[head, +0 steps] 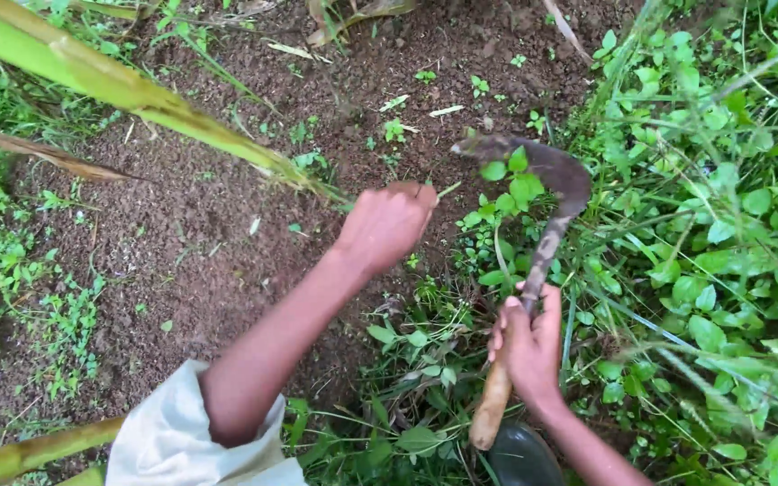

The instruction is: Weeding a corn field by cutting weeds with a sickle and pulling them out by hand.

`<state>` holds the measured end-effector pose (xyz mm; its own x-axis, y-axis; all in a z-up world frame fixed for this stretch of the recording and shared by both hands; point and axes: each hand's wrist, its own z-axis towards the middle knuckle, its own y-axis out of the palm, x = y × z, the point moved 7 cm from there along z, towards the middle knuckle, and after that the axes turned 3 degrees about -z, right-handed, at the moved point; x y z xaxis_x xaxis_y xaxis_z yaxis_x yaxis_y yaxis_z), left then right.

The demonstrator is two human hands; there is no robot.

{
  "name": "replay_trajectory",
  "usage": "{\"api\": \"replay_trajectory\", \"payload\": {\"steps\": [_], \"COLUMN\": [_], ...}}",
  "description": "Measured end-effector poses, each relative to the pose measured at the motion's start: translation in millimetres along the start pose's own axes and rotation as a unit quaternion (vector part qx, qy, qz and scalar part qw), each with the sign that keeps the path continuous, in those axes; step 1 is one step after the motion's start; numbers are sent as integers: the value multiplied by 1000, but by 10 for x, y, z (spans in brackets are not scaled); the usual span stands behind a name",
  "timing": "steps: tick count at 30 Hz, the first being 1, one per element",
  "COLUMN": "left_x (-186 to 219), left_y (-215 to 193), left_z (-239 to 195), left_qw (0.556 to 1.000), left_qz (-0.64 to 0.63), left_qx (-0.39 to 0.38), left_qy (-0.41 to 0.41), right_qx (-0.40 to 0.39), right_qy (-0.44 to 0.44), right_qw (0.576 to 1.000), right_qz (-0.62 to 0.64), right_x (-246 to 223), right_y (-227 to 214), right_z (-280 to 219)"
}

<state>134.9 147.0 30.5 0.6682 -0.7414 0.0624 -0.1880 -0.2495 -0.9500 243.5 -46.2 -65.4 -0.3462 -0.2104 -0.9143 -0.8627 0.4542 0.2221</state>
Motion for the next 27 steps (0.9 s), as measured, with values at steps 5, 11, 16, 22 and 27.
{"api": "replay_trajectory", "payload": {"steps": [5, 11, 16, 22, 27], "left_x": [148, 732, 1087, 925, 796], "left_y": [41, 577, 925, 818, 868], "left_z": [-532, -1223, -1477, -1549, -1657], "left_qw": [989, 829, 926, 968, 956], "left_qz": [-117, -489, -291, -241, -293], "left_qx": [65, -155, -228, -66, 3], "left_qy": [-60, -225, -76, -31, -30], "right_qx": [25, 11, 3, 1, -9], "right_qy": [12, -16, -19, 27, 52], "right_qw": [999, 1000, 998, 998, 999], "right_qz": [-23, -20, -56, -57, -12], "right_x": [-173, -336, -467, -659, -578], "right_y": [-34, 69, 139, 417, 569], "right_z": [-12, -184, -119, 158, 283]}}
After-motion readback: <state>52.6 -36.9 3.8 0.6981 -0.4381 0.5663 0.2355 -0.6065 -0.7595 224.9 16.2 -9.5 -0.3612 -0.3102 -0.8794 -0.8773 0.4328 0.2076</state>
